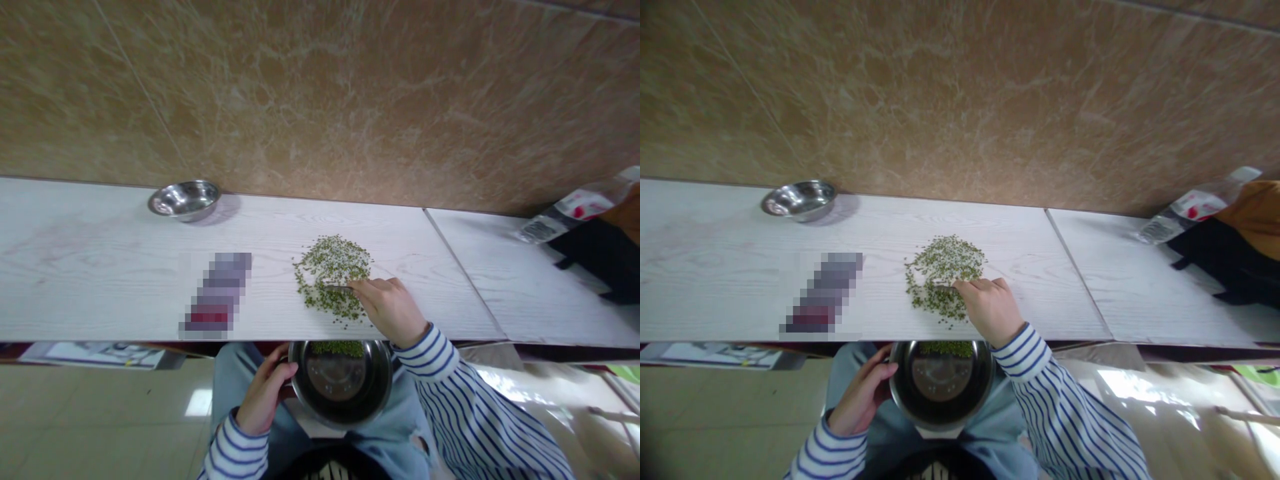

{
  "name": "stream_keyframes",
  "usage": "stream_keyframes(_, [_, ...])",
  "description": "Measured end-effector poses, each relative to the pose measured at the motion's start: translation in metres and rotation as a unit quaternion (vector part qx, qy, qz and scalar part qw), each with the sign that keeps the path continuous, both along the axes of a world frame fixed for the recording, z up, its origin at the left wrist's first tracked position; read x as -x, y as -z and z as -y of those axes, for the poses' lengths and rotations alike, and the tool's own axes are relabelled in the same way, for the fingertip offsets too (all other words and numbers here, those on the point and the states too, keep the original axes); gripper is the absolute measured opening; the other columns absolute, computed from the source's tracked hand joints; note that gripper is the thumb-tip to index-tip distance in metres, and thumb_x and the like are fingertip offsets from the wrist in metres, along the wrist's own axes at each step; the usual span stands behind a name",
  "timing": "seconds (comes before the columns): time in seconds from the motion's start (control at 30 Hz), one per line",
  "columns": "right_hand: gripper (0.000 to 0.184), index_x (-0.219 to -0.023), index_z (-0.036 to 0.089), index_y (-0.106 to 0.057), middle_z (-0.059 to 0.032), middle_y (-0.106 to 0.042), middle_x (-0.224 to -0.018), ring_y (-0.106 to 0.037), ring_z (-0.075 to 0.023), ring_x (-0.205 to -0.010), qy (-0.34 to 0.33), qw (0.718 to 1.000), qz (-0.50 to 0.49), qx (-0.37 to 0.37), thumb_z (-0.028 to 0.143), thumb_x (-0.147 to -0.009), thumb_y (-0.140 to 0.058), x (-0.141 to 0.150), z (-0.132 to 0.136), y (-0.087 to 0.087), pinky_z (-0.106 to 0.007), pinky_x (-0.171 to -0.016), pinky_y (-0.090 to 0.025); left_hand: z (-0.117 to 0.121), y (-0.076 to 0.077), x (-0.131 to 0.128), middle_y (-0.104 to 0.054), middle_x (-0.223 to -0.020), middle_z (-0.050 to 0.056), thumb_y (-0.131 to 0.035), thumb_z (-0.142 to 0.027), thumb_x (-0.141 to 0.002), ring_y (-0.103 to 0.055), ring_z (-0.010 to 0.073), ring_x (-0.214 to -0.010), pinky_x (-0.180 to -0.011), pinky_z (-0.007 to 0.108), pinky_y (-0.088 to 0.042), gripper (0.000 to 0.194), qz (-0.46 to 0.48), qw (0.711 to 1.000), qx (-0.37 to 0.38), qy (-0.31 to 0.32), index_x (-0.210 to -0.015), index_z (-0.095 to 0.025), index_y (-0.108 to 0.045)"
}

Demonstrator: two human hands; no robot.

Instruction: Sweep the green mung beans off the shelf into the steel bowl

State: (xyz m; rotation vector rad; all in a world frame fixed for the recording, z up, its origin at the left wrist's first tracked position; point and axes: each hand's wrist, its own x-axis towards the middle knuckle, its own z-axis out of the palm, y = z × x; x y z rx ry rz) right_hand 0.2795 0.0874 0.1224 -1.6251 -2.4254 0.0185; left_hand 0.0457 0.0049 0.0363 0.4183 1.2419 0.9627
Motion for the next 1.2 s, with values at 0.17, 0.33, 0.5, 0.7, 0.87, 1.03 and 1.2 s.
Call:
stream_keyframes(0.17, [0.023,-0.114,0.022,-0.066,-0.0030,-0.075,-0.093,-0.068,-0.0161,-0.086,-0.009,1.000,0.000,0.000,0.017,-0.097,-0.051,0.001,0.010,-0.001,-0.031,-0.076,-0.037,0.000,-0.002,-0.001,-0.074,-0.075,0.001,-0.074,-0.028,-0.061,-0.067,0.0190,-0.066,-0.055,0.026,-0.049,0.038,0.002,1.000,-0.004,-0.001,-0.098,-0.018,-0.070])
stream_keyframes(0.33, [0.024,-0.115,0.023,-0.066,-0.0032,-0.075,-0.094,-0.068,-0.0155,-0.085,-0.025,1.000,-0.006,-0.009,0.017,-0.098,-0.049,0.000,0.020,0.000,-0.031,-0.076,-0.037,0.000,-0.001,0.000,-0.076,-0.085,0.004,-0.074,-0.029,-0.061,-0.069,0.0203,-0.069,-0.054,0.027,-0.050,0.040,-0.002,1.000,-0.011,0.013,-0.099,-0.017,-0.071])
stream_keyframes(0.5, [0.025,-0.116,0.023,-0.065,-0.0030,-0.076,-0.093,-0.068,-0.0158,-0.085,-0.028,0.999,-0.009,-0.024,0.017,-0.098,-0.049,-0.002,0.026,0.002,-0.030,-0.076,-0.038,0.000,0.002,0.000,-0.075,-0.086,0.005,-0.074,-0.030,-0.061,-0.069,0.0218,-0.071,-0.055,0.027,-0.049,0.041,-0.007,1.000,-0.006,0.021,-0.100,-0.018,-0.072])
stream_keyframes(0.7, [0.024,-0.116,0.022,-0.066,-0.0035,-0.076,-0.094,-0.069,-0.0168,-0.087,-0.011,0.999,-0.014,-0.034,0.018,-0.098,-0.051,-0.002,0.029,0.004,-0.031,-0.075,-0.037,0.001,0.003,-0.001,-0.075,-0.088,0.005,-0.074,-0.030,-0.060,-0.069,0.0215,-0.072,-0.056,0.027,-0.049,0.041,-0.004,1.000,-0.004,0.011,-0.099,-0.018,-0.072])
stream_keyframes(0.87, [0.024,-0.117,0.022,-0.065,-0.0027,-0.076,-0.093,-0.068,-0.0163,-0.086,-0.018,0.999,-0.024,-0.035,0.017,-0.098,-0.050,0.002,0.034,0.004,-0.032,-0.075,-0.037,0.001,0.002,-0.001,-0.075,-0.086,0.005,-0.073,-0.029,-0.061,-0.068,0.0205,-0.068,-0.055,0.027,-0.049,0.041,0.000,1.000,-0.004,0.009,-0.101,-0.017,-0.071])
stream_keyframes(1.03, [0.024,-0.115,0.022,-0.065,-0.0021,-0.075,-0.090,-0.068,-0.0157,-0.083,-0.027,0.998,-0.028,-0.045,0.016,-0.098,-0.050,0.007,0.040,0.003,-0.032,-0.074,-0.036,0.001,0.001,-0.002,-0.075,-0.084,0.005,-0.073,-0.029,-0.061,-0.068,0.0211,-0.068,-0.055,0.028,-0.049,0.042,-0.005,1.000,-0.001,0.014,-0.101,-0.017,-0.071])
stream_keyframes(1.2, [0.022,-0.114,0.022,-0.065,-0.0004,-0.075,-0.088,-0.067,-0.0159,-0.082,-0.030,0.998,-0.028,-0.043,0.015,-0.097,-0.052,0.009,0.044,0.002,-0.032,-0.074,-0.036,0.002,0.001,-0.003,-0.075,-0.081,0.004,-0.073,-0.027,-0.061,-0.065,0.0172,-0.062,-0.052,0.026,-0.049,0.041,0.003,1.000,-0.001,0.009,-0.101,-0.016,-0.070])
